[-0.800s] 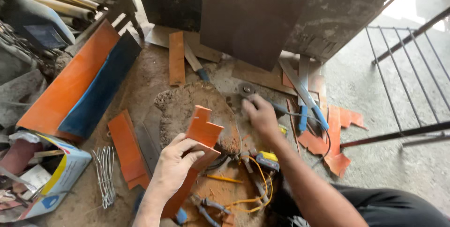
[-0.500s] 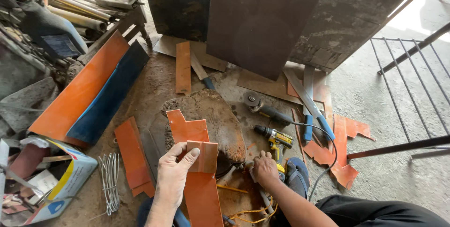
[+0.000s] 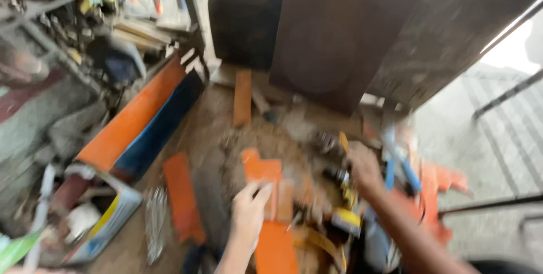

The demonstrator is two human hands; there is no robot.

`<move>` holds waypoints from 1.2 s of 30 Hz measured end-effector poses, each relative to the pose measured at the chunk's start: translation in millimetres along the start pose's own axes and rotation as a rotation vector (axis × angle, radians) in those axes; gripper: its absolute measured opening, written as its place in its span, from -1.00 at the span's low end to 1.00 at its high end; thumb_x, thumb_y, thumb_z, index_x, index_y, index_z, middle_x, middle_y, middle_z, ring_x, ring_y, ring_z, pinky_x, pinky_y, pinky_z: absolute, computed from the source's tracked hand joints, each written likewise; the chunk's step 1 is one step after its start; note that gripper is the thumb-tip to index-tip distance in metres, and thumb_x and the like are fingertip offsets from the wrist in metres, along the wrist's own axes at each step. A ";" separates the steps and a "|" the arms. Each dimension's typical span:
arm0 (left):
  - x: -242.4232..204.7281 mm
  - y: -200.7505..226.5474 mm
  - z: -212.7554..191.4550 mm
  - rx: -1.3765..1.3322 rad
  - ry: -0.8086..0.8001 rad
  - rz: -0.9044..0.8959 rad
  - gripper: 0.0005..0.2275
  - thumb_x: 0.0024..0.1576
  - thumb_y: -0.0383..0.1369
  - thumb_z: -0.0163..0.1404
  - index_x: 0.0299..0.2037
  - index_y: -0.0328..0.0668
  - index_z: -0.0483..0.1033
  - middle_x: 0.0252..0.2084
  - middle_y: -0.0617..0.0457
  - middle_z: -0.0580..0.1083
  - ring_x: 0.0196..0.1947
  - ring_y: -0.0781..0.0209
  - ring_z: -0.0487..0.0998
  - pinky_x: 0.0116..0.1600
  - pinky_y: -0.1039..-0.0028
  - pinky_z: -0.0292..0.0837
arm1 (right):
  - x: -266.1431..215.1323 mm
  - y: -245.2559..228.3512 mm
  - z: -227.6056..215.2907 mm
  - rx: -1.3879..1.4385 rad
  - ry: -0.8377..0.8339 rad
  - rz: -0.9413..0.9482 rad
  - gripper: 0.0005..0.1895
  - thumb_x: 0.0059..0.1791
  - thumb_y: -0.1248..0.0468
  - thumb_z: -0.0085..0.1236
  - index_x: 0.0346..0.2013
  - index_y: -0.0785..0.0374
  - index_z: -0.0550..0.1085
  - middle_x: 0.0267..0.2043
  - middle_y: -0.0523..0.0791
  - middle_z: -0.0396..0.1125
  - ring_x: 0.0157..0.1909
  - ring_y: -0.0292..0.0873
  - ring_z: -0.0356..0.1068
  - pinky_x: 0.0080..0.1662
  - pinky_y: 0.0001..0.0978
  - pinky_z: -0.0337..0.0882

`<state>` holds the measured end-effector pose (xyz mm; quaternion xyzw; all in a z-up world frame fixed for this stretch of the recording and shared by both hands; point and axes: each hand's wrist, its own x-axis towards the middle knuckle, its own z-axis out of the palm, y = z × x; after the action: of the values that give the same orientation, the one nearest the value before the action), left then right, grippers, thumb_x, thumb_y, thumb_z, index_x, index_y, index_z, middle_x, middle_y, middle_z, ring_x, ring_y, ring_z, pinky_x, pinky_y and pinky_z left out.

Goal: The person assembles two orange wooden pieces by aligning them, drilling pilot holes, and hammering nails to secure them together. The person uses a cordless drill and a hammer to complete the assembly.

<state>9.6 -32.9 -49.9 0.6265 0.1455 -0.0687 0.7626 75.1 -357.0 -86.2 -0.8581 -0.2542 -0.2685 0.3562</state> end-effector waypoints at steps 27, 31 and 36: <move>-83.2 4.1 36.8 0.085 -0.371 0.127 -0.63 0.34 -0.14 -0.06 0.00 -0.37 0.58 0.02 0.05 0.54 0.01 0.38 0.49 0.16 0.53 0.37 | 26.2 -209.0 -52.1 -0.145 -0.263 0.033 -0.77 -0.12 0.27 0.30 -0.19 0.22 0.54 -0.11 -0.06 0.38 -0.02 0.06 0.37 -0.08 -0.13 0.40; -76.6 6.6 39.3 0.004 -0.249 0.097 -0.63 0.35 -0.16 -0.07 0.00 -0.41 0.57 -0.01 0.06 0.55 -0.04 0.39 0.46 0.14 0.55 0.37 | 11.4 -209.2 -50.6 -0.269 -0.225 0.274 -0.65 -0.12 0.15 0.40 -0.19 0.25 0.47 -0.23 -0.06 0.36 -0.14 0.05 0.36 -0.12 -0.11 0.38; -76.8 10.9 35.4 -0.010 -0.210 -0.008 -0.65 0.35 -0.17 -0.10 0.03 -0.34 0.58 -0.21 0.15 0.48 -0.17 0.43 0.37 0.02 0.57 0.35 | -2.3 -203.4 -33.3 -0.004 -0.419 0.761 -0.36 -0.19 0.11 0.44 0.02 0.25 0.29 -0.33 -0.08 0.39 -0.34 -0.12 0.42 -0.24 -0.31 0.43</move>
<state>-55.3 -71.2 -9.9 0.6113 0.0676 -0.1363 0.7767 -63.5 -256.9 28.9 -0.9274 0.0139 0.0612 0.3687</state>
